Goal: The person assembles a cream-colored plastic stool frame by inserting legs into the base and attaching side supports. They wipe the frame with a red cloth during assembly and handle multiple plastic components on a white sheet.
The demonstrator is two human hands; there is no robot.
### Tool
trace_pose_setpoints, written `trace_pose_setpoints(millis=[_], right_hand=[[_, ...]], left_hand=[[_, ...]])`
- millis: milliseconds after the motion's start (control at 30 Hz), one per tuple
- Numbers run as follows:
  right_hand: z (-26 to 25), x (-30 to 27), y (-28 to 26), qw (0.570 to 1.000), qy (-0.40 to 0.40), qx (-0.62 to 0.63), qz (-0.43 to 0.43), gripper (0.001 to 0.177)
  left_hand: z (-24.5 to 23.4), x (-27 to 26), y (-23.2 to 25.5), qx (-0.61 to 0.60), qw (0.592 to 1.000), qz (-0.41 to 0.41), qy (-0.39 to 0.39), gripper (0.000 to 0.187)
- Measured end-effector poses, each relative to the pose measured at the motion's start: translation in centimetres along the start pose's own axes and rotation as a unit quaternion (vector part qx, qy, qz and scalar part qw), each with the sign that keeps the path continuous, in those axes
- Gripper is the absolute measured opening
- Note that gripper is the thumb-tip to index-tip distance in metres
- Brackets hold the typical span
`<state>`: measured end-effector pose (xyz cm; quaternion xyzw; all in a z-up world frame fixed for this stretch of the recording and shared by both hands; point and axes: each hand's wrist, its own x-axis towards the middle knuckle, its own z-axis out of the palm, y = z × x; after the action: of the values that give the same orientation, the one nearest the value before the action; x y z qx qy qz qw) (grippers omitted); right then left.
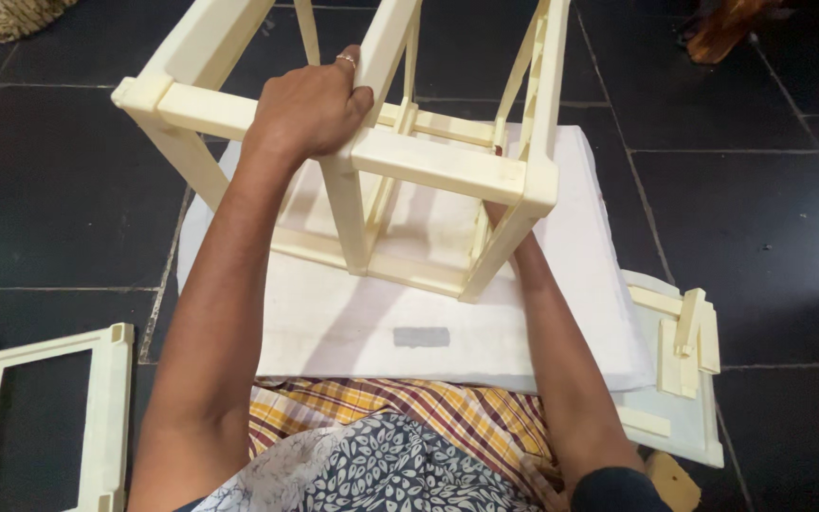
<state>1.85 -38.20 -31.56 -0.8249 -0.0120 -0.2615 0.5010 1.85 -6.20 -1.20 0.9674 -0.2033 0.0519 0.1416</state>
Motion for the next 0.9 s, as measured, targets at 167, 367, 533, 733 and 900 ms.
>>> trace_pose_setpoints(millis=[167, 367, 533, 733, 900], right_hand=[[-2.1, -6.2, -3.9, 0.996, -0.089, -0.002, 0.018, 0.048], [-8.9, -9.8, -13.2, 0.921, -0.237, -0.06, 0.302, 0.039], [-12.9, -13.1, -20.1, 0.949, -0.22, -0.114, 0.196, 0.03], [-6.0, -15.9, -23.2, 0.94, -0.338, -0.048, 0.017, 0.043], [5.2, -11.9, -21.2, 0.97, -0.24, -0.017, 0.042, 0.047]], left_hand=[[0.1, 0.1, -0.1, 0.003, 1.0, 0.014, 0.01, 0.06], [0.3, 0.2, -0.1, -0.012, 1.0, 0.017, 0.022, 0.06], [0.5, 0.4, -0.2, -0.022, 0.999, 0.019, 0.023, 0.06], [0.6, 0.5, -0.2, -0.022, 0.999, 0.024, 0.025, 0.059], [0.7, 0.3, -0.1, -0.026, 0.999, 0.022, 0.029, 0.06]])
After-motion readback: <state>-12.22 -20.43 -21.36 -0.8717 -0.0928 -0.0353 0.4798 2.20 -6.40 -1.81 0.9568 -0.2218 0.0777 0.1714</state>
